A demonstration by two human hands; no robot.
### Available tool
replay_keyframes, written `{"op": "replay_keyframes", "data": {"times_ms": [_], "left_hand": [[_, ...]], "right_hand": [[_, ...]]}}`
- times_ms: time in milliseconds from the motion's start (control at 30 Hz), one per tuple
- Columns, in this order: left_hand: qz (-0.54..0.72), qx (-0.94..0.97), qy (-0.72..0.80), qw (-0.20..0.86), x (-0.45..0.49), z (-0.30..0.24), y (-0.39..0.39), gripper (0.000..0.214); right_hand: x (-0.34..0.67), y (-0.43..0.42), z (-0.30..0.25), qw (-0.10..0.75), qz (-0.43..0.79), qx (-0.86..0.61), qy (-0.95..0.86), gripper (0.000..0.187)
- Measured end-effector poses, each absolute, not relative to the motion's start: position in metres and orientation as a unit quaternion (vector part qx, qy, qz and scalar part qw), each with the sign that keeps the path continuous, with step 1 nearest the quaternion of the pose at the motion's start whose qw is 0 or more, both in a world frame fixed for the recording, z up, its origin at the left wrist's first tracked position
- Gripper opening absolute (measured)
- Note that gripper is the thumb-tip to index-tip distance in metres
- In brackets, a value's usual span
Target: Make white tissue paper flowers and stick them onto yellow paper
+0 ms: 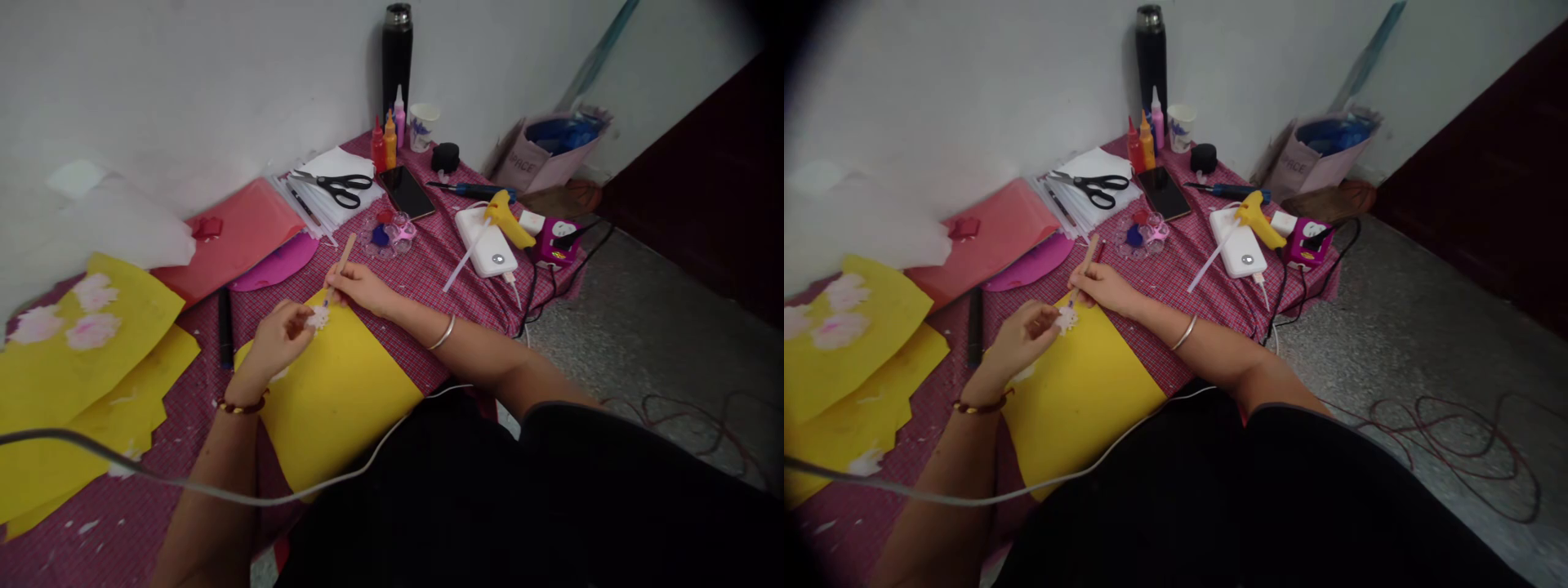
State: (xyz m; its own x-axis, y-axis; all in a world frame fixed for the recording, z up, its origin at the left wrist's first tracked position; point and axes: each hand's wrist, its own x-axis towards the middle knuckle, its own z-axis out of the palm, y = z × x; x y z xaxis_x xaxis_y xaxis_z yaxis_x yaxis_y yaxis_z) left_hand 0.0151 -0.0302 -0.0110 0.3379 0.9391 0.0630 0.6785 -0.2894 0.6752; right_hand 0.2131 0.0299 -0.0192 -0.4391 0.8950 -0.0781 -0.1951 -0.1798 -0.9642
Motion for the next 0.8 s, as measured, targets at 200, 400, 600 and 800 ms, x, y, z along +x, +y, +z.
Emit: {"op": "replay_keyframes", "data": {"times_ms": [200,400,600,800], "left_hand": [[0.202,0.795,0.537,0.199,0.025,-0.01,-0.033,0.012],[0.227,0.766,0.557,0.227,0.025,-0.014,-0.029,0.018],[0.223,0.75,0.574,0.241,0.02,-0.019,-0.025,0.014],[0.217,0.745,0.576,0.257,0.019,-0.017,-0.023,0.016]], "right_hand": [[0.218,0.036,-0.019,0.433,0.695,-0.363,-0.444,0.023],[0.213,0.032,-0.024,0.394,0.688,-0.34,-0.507,0.018],[0.208,0.026,-0.031,0.355,0.643,-0.312,-0.603,0.013],[0.206,0.025,-0.044,0.346,0.561,-0.25,-0.71,0.013]]}}
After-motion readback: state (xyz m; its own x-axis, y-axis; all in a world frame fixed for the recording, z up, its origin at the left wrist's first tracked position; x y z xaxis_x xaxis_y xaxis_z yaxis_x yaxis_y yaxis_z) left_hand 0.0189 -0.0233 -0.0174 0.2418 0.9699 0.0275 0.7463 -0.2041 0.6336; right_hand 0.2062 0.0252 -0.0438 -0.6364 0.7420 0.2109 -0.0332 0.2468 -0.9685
